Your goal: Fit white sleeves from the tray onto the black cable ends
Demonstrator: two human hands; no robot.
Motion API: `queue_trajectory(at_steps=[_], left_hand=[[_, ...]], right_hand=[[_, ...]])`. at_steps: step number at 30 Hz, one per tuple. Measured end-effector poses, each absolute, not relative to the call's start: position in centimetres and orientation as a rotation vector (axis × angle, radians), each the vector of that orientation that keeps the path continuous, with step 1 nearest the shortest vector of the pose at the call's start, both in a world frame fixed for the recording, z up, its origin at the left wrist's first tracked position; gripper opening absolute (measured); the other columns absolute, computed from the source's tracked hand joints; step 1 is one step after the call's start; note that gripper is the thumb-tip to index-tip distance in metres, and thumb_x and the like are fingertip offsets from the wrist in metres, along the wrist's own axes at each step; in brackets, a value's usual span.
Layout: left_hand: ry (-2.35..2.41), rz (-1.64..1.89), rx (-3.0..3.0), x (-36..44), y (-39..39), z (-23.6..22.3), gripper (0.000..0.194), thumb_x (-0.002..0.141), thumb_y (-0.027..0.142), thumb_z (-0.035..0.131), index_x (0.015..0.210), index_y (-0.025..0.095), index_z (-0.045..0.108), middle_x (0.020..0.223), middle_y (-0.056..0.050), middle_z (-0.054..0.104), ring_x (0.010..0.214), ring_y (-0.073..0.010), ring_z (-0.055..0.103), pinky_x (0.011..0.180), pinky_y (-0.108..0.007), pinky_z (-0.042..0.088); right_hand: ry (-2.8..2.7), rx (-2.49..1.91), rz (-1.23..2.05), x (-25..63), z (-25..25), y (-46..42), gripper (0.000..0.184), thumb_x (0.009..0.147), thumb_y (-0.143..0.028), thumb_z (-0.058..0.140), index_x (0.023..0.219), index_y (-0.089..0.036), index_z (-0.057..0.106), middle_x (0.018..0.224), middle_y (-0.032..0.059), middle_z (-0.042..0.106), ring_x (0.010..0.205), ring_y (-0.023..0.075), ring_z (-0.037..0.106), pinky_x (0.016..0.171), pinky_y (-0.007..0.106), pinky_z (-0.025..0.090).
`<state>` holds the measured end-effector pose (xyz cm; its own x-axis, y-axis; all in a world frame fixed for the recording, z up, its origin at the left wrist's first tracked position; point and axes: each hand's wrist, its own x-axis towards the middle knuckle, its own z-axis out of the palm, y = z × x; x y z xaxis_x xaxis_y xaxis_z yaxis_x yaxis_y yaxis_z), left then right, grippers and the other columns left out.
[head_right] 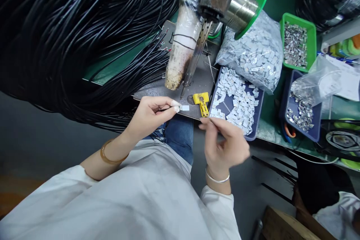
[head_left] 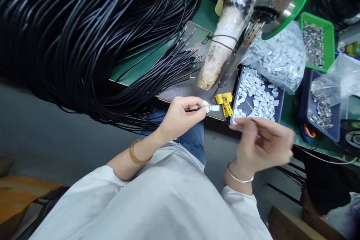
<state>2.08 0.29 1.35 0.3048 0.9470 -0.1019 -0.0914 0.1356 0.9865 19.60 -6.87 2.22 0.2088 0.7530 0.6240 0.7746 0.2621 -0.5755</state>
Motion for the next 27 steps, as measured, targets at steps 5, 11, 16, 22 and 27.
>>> queue_trajectory(at_steps=[5,11,16,22,27], left_hand=[[0.942,1.026,1.142,2.7,0.8,1.7,0.01,0.073,0.021,0.068,0.071,0.012,0.071,0.052,0.005,0.047,0.048,-0.0046,0.031,0.045,-0.019,0.023],[0.995,1.108,1.194,2.8,1.0,1.5,0.01,0.073,0.019,0.067,0.074,0.01,0.071,0.052,0.006,0.04,0.048,-0.0037,0.027,0.044,-0.018,0.02],[0.985,1.151,1.24,2.9,1.1,1.6,0.01,0.075,0.018,0.065,0.075,0.01,0.071,0.053,0.006,0.039,0.048,-0.0034,0.026,0.043,-0.017,0.018],[0.969,1.073,1.239,3.0,0.9,1.1,0.01,0.076,0.018,0.064,0.073,0.01,0.069,0.054,0.006,0.036,0.048,-0.0033,0.024,0.042,-0.018,0.016],[0.942,0.897,1.385,2.2,0.1,1.2,0.014,0.082,0.019,0.062,0.078,0.009,0.073,0.051,0.007,0.035,0.048,-0.0038,0.025,0.044,-0.019,0.019]], right_hand=[[-1.757,-1.346,-0.116,17.6,1.9,-4.3,0.02,0.082,-0.007,0.071,0.094,-0.023,0.065,0.102,0.0025,0.077,0.093,0.0173,0.075,0.083,0.031,0.062],[-1.743,-1.324,-0.079,17.2,0.8,-3.1,0.019,0.084,-0.008,0.068,0.095,-0.023,0.066,0.105,0.0035,0.076,0.096,0.0174,0.073,0.083,0.033,0.061],[-1.705,-1.31,-0.041,17.0,1.1,-3.2,0.023,0.081,-0.006,0.07,0.095,-0.024,0.067,0.108,0.0035,0.074,0.096,0.018,0.073,0.082,0.034,0.064],[-1.711,-1.33,-0.004,17.4,1.0,-4.0,0.021,0.08,-0.007,0.071,0.091,-0.023,0.064,0.105,0.0039,0.076,0.091,0.0168,0.074,0.08,0.032,0.064],[-1.632,-1.492,0.147,18.7,2.0,-5.6,0.005,0.09,-0.022,0.064,0.093,-0.025,0.063,0.083,0.0006,0.074,0.071,0.0174,0.073,0.059,0.032,0.061]])
